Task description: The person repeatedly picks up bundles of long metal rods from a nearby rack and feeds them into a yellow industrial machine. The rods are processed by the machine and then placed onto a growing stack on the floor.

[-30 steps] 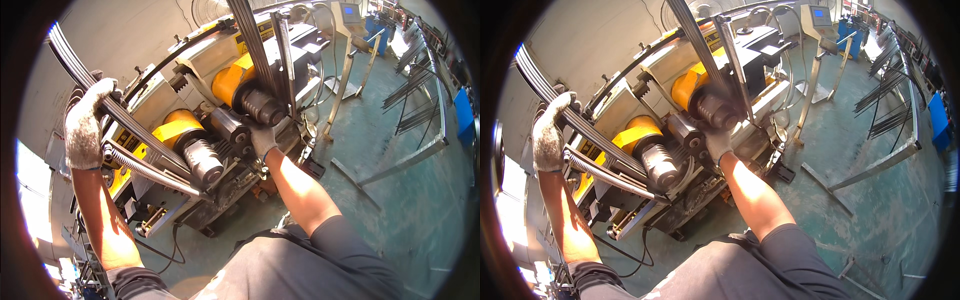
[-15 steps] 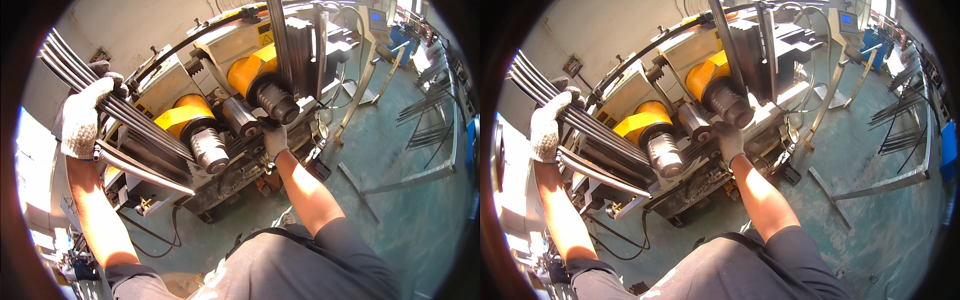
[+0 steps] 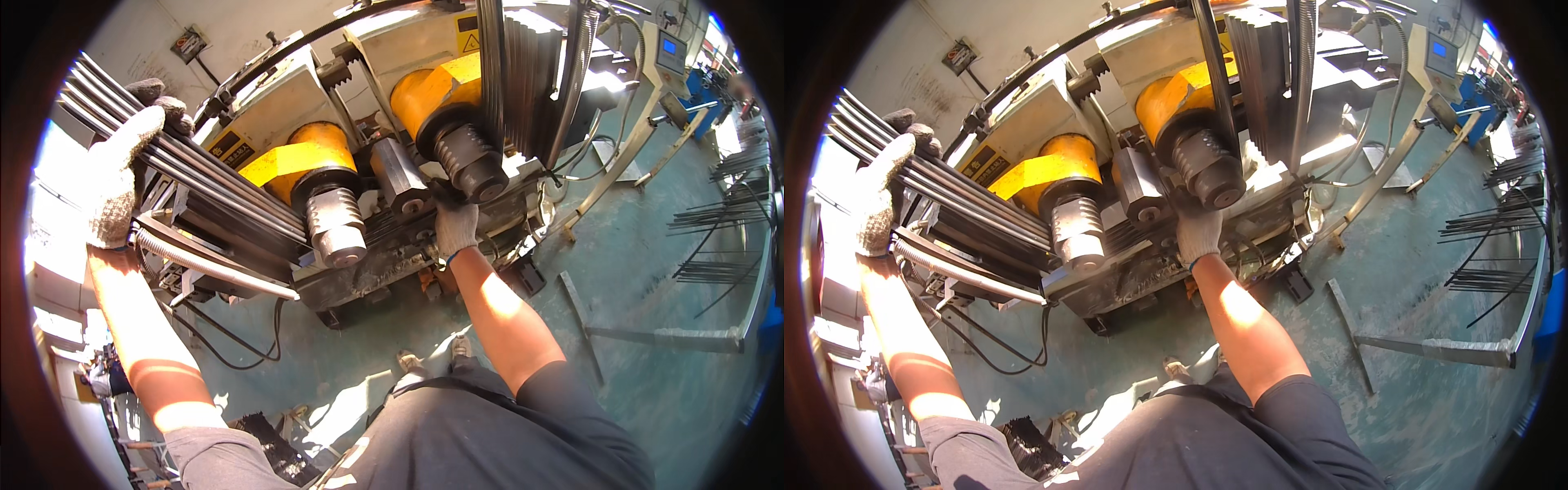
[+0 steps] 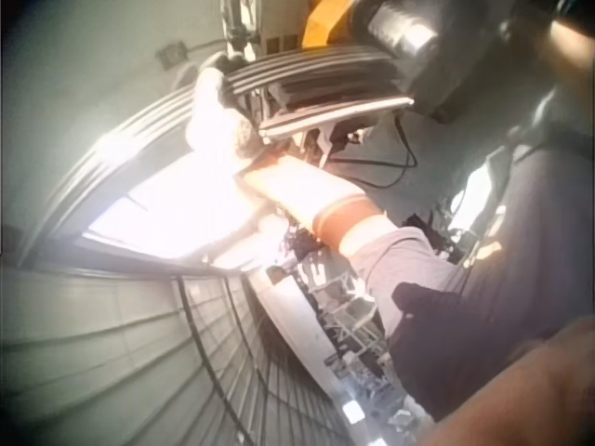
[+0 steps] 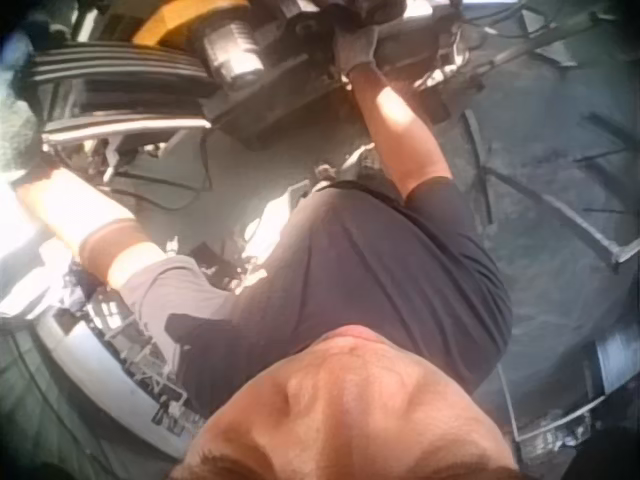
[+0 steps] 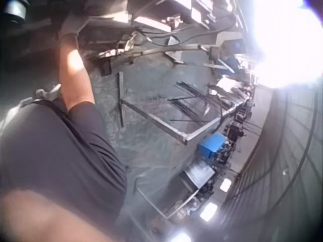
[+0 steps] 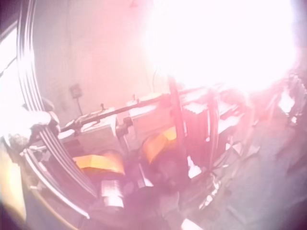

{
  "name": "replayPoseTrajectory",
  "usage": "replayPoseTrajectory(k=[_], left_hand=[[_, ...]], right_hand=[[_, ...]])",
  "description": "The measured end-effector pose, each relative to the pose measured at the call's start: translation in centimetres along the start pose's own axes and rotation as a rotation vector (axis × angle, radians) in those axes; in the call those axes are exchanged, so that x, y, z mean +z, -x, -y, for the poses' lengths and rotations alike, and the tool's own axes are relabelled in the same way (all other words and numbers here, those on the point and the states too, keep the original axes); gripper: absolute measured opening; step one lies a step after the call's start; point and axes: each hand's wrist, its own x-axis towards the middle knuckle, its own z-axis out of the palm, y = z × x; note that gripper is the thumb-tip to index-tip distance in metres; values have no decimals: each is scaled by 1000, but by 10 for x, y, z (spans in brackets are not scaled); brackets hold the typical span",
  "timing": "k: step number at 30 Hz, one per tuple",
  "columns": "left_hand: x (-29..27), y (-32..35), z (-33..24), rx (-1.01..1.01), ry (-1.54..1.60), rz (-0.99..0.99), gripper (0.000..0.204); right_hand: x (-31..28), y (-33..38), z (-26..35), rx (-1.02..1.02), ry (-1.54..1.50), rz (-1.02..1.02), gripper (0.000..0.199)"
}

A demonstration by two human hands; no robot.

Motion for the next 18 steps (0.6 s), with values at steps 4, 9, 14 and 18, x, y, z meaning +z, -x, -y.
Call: replayPoseTrajectory(k=[4,9,14,18], left_hand=[[2,1,-3,-78,-13,-8,35],[1,1,-5,-17,-93,-1,32],[9,13,-14,-6,-174,-87,33],[26,6,-13,74,-248,-85,28]], right_hand=[[-1,-1,9,337,-538,-32,13],[-6,-8,20,577,-872,-57,20],[-6,-10,29,695,-929,-34,23],[3,-7,0,687,-864,20,26]])
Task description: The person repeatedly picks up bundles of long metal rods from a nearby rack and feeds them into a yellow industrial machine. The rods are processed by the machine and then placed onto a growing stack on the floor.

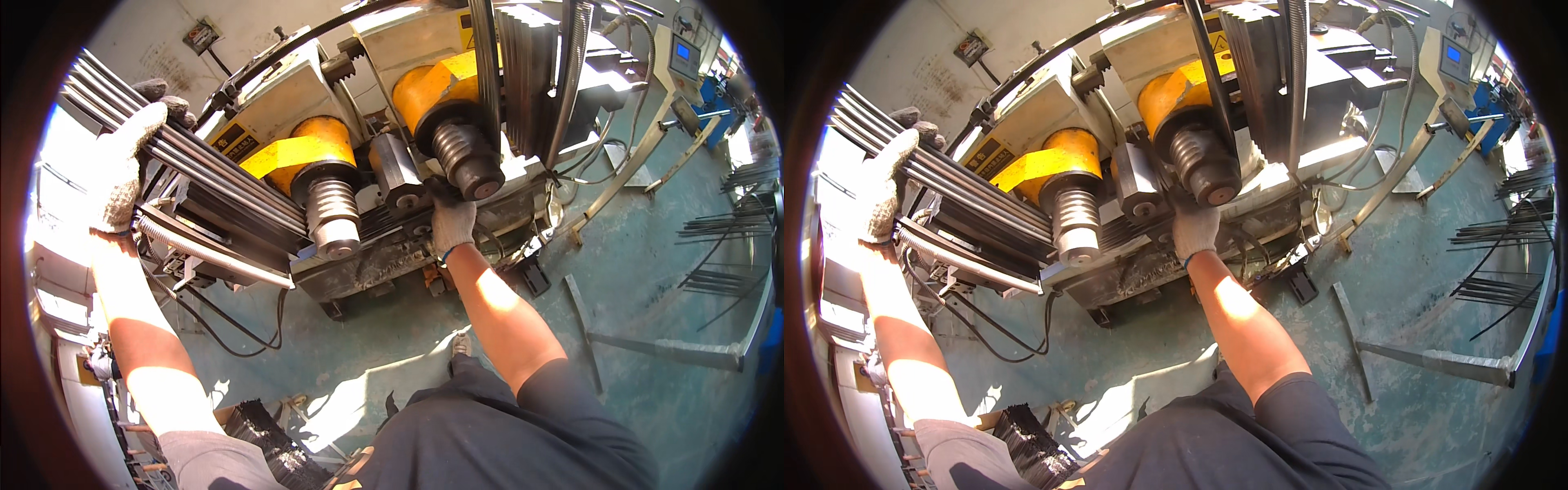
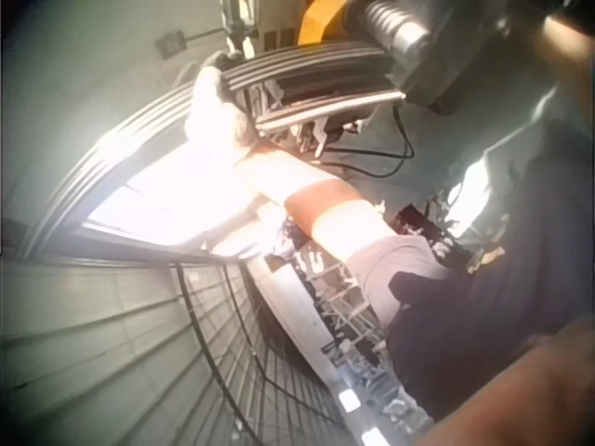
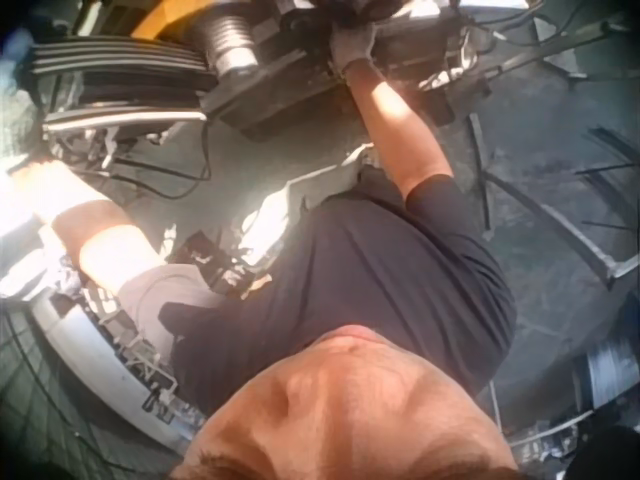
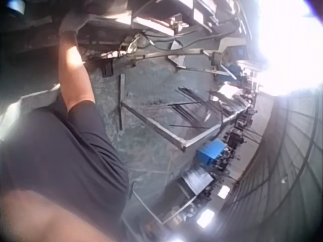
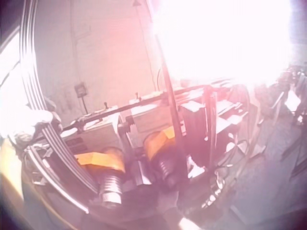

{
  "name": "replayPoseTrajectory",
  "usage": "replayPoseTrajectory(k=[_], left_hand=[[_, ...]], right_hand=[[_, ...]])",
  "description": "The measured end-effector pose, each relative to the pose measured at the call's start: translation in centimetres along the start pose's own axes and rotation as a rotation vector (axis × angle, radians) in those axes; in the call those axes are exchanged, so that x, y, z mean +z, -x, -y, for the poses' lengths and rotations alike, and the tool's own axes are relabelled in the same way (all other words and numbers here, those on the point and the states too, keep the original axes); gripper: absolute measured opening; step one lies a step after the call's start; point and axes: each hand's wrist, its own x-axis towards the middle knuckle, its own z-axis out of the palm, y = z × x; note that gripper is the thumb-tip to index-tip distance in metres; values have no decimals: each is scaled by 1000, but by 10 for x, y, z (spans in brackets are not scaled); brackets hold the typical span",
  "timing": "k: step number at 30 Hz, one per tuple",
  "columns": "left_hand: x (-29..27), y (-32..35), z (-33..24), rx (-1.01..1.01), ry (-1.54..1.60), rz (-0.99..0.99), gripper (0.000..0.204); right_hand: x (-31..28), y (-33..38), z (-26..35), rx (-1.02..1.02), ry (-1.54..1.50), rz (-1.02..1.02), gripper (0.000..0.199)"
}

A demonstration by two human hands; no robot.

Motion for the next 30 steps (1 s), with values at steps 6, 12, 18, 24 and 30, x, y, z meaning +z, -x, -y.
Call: replayPoseTrajectory(k=[6,12,18,24,30], left_hand=[[-24,39,0,195,-204,-156,30],[-16,168,-5,223,-34,-218,41],[17,305,3,127,80,-158,38],[142,428,68,-526,677,-74,30],[374,580,104,-1333,1204,320,28]], right_hand=[[12,32,41,130,-29,-52,33],[-78,118,75,245,-167,-137,31],[-288,224,138,233,-71,-278,8],[-527,304,297,-128,442,-700,10],[-729,298,462,-347,1218,-1005,21]])
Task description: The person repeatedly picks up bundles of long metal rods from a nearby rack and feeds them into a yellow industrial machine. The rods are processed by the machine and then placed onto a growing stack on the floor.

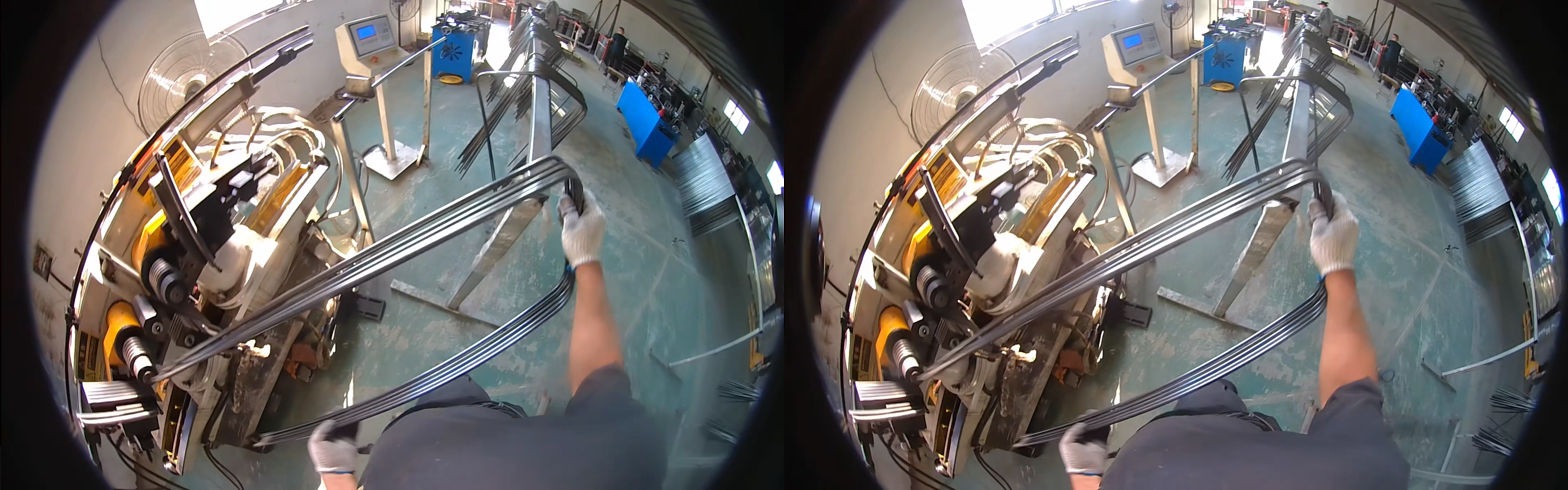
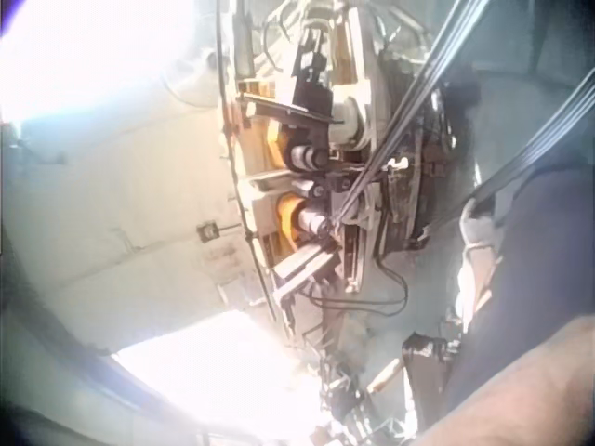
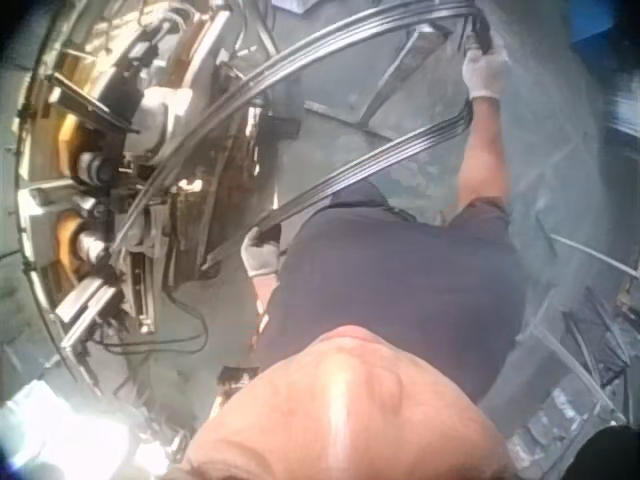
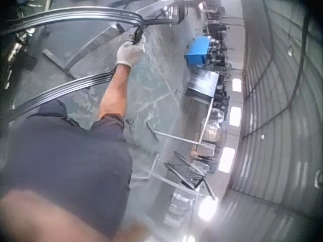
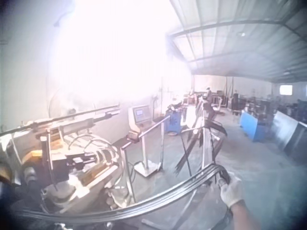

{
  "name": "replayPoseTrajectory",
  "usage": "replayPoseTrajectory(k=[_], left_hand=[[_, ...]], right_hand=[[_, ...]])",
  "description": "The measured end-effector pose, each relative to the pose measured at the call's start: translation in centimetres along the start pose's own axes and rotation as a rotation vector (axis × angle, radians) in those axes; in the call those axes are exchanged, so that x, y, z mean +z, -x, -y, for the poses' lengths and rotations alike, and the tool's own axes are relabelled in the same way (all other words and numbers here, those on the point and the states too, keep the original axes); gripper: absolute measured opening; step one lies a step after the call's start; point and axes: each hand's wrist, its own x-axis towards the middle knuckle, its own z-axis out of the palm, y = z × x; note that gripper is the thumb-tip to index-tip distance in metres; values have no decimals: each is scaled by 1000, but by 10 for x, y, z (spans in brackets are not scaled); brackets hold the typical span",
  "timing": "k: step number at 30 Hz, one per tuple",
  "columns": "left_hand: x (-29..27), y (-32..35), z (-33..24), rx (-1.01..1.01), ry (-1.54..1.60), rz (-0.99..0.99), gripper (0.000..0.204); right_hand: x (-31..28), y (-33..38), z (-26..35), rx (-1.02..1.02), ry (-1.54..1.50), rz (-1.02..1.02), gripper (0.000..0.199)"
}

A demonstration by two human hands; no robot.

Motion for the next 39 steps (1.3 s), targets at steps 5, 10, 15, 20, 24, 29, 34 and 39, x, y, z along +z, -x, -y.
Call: replayPoseTrajectory(k=[5,10,15,20,24,29,34,39], left_hand=[[70,-39,85,-45,-275,19,45],[205,-48,80,260,-445,88,49],[233,-10,93,326,-580,70,41],[105,-3,149,367,-759,-350,38],[13,46,189,393,-404,-647,34],[-56,116,194,483,-137,-796,30],[-163,195,178,664,-110,-874,39],[-314,337,145,984,-280,-1236,29]], right_hand=[[45,-138,-74,-134,395,22,27],[143,-237,-190,-515,815,-8,19],[174,-357,-183,-193,882,370,51],[225,-331,-218,-406,673,181,50],[270,-116,-240,-562,330,276,48],[234,223,-310,-380,458,1139,53],[277,407,-143,-595,9,1807,40],[305,514,73,-1097,-217,1615,34]])
